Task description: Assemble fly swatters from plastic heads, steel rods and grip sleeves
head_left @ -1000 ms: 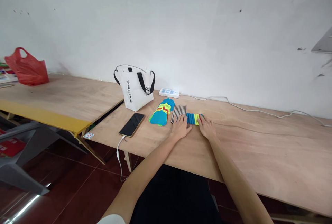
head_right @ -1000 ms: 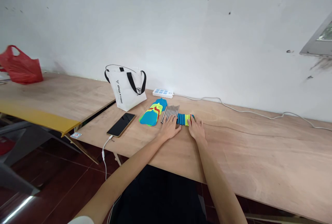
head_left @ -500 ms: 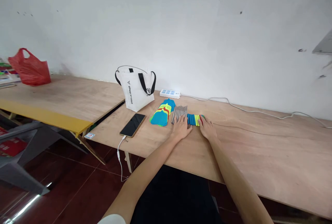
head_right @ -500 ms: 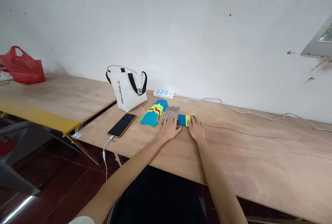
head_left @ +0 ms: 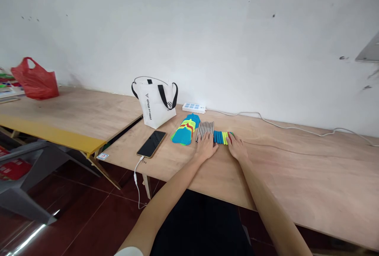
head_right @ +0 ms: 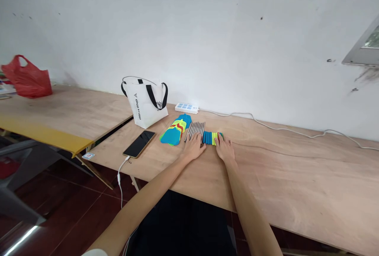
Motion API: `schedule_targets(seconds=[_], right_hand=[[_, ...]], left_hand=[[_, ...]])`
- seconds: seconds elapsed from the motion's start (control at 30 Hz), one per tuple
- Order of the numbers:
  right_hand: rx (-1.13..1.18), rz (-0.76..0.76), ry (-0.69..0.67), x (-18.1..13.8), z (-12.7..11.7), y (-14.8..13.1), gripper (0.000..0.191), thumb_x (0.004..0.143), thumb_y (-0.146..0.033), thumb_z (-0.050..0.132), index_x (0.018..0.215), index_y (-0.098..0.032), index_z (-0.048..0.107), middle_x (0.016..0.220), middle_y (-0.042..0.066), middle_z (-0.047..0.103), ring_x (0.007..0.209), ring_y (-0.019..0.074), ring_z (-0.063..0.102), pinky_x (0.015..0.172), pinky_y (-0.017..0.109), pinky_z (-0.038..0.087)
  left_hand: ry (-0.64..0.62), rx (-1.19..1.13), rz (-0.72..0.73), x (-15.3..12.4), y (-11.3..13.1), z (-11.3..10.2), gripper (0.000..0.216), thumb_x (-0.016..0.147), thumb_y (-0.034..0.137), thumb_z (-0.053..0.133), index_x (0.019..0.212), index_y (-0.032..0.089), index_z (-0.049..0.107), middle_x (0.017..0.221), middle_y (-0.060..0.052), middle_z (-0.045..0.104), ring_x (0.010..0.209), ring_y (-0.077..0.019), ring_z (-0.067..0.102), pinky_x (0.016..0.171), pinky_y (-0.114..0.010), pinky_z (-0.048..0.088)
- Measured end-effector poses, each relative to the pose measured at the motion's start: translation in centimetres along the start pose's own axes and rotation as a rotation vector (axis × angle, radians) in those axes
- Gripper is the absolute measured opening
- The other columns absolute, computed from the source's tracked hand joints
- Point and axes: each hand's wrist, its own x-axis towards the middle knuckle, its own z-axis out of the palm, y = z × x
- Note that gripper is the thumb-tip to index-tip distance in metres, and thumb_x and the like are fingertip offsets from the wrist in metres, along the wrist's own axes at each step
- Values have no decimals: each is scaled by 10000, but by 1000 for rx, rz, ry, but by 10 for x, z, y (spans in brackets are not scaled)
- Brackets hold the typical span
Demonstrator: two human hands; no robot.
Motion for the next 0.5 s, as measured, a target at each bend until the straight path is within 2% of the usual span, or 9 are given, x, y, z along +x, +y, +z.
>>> schedule_targets(seconds=[0.37, 0.5], right_hand=[[15, -16, 14, 0, 0, 0, 605, 1064, -460, 151, 1552, -196, 392, 1604, 116, 415, 1429, 264, 442, 1175, 441, 308], [26, -19, 21, 0, 0, 1, 610, 1062, -464, 141, 1549, -199, 394, 1598, 116, 424, 1419, 271, 453, 1172, 462, 317]], left_hand=[[-36, -32, -31, -1, -2, -8, 239, 926, 300, 562, 1142, 199, 553, 1336, -109, 592, 1301, -289, 521, 1216, -536, 250], [-27, -55, -12, 0, -7, -11, 238, 914, 314, 590, 1129, 216, 560, 1303, -93, 616, 1292, -283, 531, 1236, -538, 201]])
